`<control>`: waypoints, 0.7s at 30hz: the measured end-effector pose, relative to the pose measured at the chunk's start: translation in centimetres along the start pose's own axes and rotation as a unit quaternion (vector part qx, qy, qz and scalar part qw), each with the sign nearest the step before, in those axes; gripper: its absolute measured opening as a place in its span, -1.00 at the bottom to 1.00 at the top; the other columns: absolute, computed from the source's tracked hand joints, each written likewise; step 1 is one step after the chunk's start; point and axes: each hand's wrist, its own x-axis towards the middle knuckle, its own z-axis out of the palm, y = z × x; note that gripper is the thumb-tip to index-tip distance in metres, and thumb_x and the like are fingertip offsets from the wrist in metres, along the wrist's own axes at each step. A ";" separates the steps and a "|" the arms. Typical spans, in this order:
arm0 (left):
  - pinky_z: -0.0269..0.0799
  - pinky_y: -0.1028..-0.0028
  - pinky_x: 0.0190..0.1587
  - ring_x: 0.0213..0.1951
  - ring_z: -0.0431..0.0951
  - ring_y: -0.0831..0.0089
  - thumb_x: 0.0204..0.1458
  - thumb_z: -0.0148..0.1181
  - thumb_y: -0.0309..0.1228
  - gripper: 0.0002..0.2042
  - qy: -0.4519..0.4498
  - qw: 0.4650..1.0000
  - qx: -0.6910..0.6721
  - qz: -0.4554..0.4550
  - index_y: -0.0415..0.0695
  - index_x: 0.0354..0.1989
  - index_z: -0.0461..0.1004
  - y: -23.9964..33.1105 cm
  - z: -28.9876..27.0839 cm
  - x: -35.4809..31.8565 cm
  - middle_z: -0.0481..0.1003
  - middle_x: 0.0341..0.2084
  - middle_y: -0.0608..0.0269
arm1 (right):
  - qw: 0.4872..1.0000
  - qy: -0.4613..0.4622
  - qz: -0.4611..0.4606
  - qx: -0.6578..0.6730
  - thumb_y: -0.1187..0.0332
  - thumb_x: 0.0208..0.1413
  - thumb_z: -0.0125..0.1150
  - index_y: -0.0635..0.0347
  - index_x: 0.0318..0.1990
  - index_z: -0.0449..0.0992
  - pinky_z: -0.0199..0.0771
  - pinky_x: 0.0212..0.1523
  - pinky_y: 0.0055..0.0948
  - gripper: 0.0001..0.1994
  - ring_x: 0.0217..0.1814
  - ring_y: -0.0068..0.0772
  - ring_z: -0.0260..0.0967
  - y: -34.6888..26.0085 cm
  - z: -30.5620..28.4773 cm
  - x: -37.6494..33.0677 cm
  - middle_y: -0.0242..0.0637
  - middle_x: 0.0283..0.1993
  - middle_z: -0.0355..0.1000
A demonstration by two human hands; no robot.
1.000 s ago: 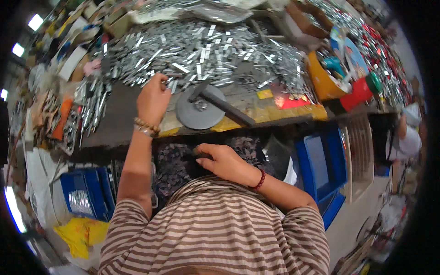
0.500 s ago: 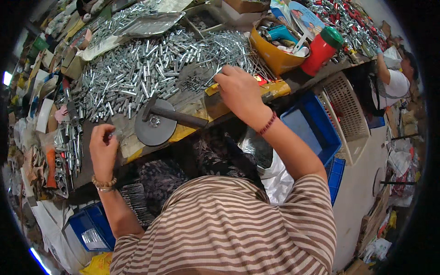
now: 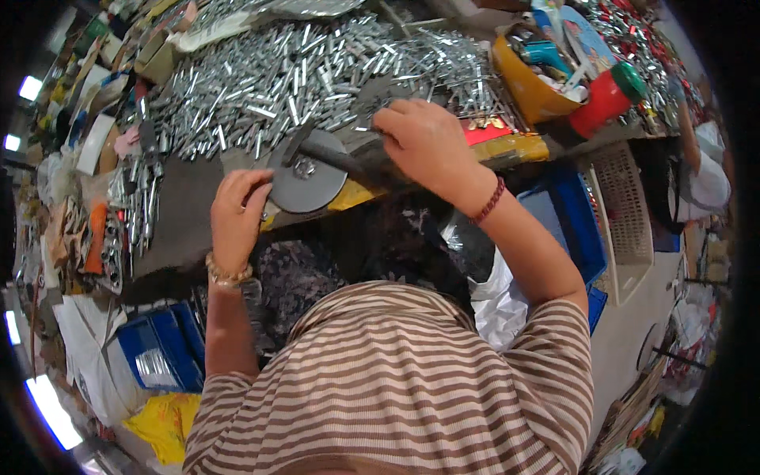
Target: The person assembles metal fasteners by hand and with a metal tool on a small round stand, arranges them into a metal tray, and empties the tray onto the table.
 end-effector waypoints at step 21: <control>0.47 0.16 0.00 -0.09 0.56 0.10 0.19 0.20 -0.48 -0.81 0.130 0.971 0.194 0.057 -0.08 -0.05 0.62 -5.0 0.6 -0.3 0.59 -0.21 0.20 | 0.996 -0.045 -0.063 0.048 0.53 -0.06 0.30 0.14 -0.33 0.53 0.50 -0.16 -0.14 -0.88 -0.18 -0.10 0.47 -7.6 3.8 -0.9 -0.26 -0.29 0.41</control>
